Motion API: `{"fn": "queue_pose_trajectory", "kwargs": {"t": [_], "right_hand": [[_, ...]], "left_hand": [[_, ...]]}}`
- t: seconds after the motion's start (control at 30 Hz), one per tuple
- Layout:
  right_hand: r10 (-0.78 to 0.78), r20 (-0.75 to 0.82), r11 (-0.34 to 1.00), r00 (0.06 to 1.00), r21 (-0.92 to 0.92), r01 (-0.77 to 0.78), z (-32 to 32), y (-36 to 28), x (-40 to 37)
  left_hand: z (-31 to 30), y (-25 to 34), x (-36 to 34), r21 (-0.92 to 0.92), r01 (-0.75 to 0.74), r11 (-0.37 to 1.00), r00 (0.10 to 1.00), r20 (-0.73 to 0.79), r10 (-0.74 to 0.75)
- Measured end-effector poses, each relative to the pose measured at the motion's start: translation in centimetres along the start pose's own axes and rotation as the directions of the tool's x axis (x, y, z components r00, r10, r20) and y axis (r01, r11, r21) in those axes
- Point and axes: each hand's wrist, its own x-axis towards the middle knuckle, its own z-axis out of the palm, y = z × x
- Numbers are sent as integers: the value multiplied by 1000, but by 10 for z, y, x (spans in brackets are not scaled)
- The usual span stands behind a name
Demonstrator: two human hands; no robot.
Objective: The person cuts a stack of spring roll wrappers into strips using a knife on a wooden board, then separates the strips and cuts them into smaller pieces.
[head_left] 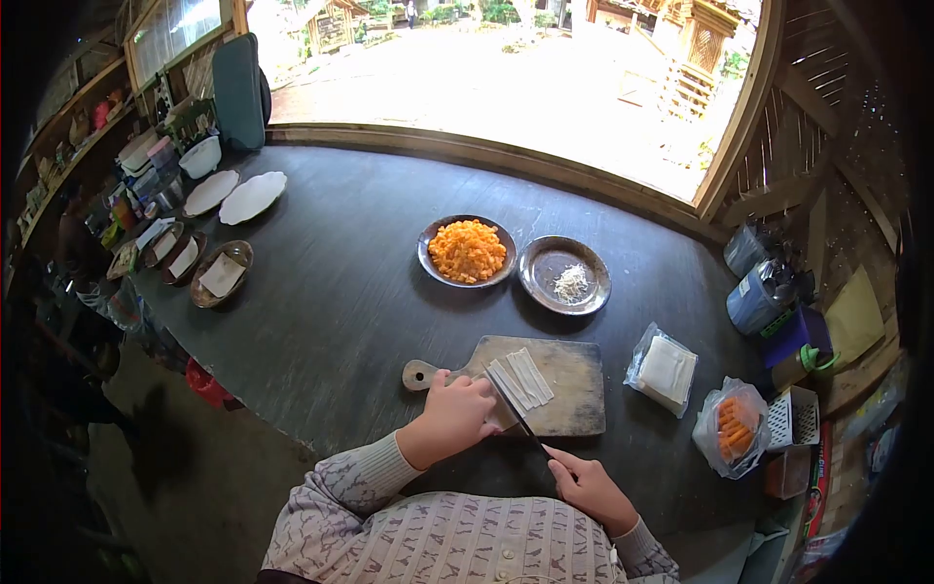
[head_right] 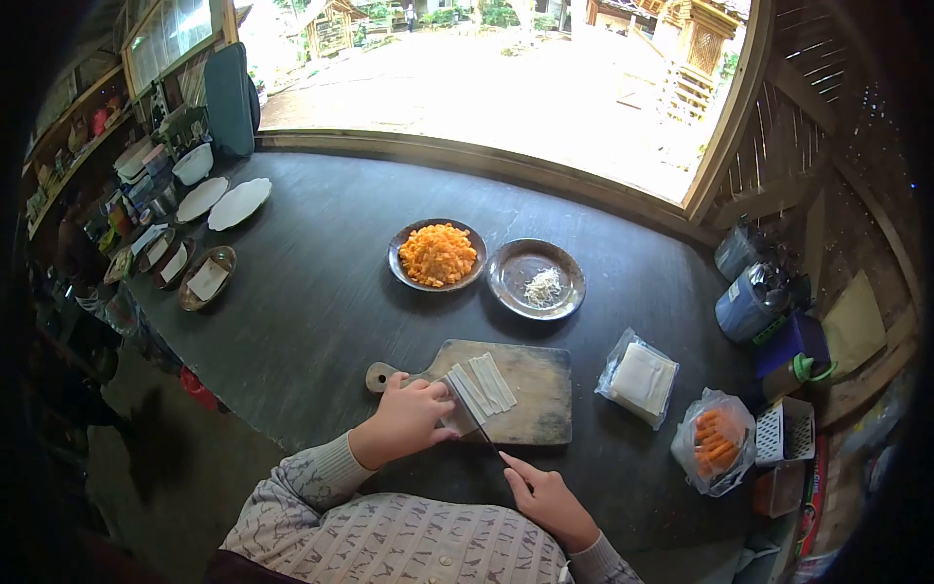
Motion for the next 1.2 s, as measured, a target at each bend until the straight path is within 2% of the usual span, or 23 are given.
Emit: {"fn": "queue_pose_trajectory", "kwargs": {"t": [0.2, 0.3, 0.53, 0.6, 0.7, 0.8, 0.9, 0.97, 1.0, 1.07, 1.2], "right_hand": [[-53, 4, 999, 999, 3, 53, 12, -7, 30], [-12, 25, 999, 1000, 40, 11, 14, -13, 32], [-18, 14, 996, 1000, 89, 17, 11, -13, 27], [-7, 8, 996, 1000, 94, 7, 9, -12, 27], [14, -10, 993, 1000, 113, -13, 7, -9, 27], [1, -34, 995, 999, 95, 2, 5, -6, 27], [-40, 22, 994, 999, 101, 38, 4, -9, 24], [-75, 62, 997, 995, 34, 73, 5, -12, 23], [-74, 63, 997, 995, 36, 72, 6, -11, 22], [-104, 23, 994, 994, -20, 104, 8, -11, 21], [-77, 22, 997, 997, -9, 77, 9, -14, 19]], "left_hand": [[0, -7, -5, -47, -41, 998, 999, 9, 42], [6, -13, -6, -91, -70, 993, 997, -22, 68], [7, -16, -4, -163, -34, 986, 999, -13, 33], [7, -14, -4, -222, -12, 975, 993, -113, -13], [1, -4, -10, -137, 19, 990, 989, -145, -39], [11, -5, -8, -186, -17, 982, 980, -198, -20], [8, -5, -8, -184, -4, 983, 991, -129, -20], [10, -5, -8, -175, -14, 985, 987, -159, -14], [11, -5, -9, -164, -25, 986, 981, -194, -8], [11, -4, -9, -158, -21, 987, 982, -187, -9], [10, -4, -9, -142, -15, 990, 983, -181, -11]]}}
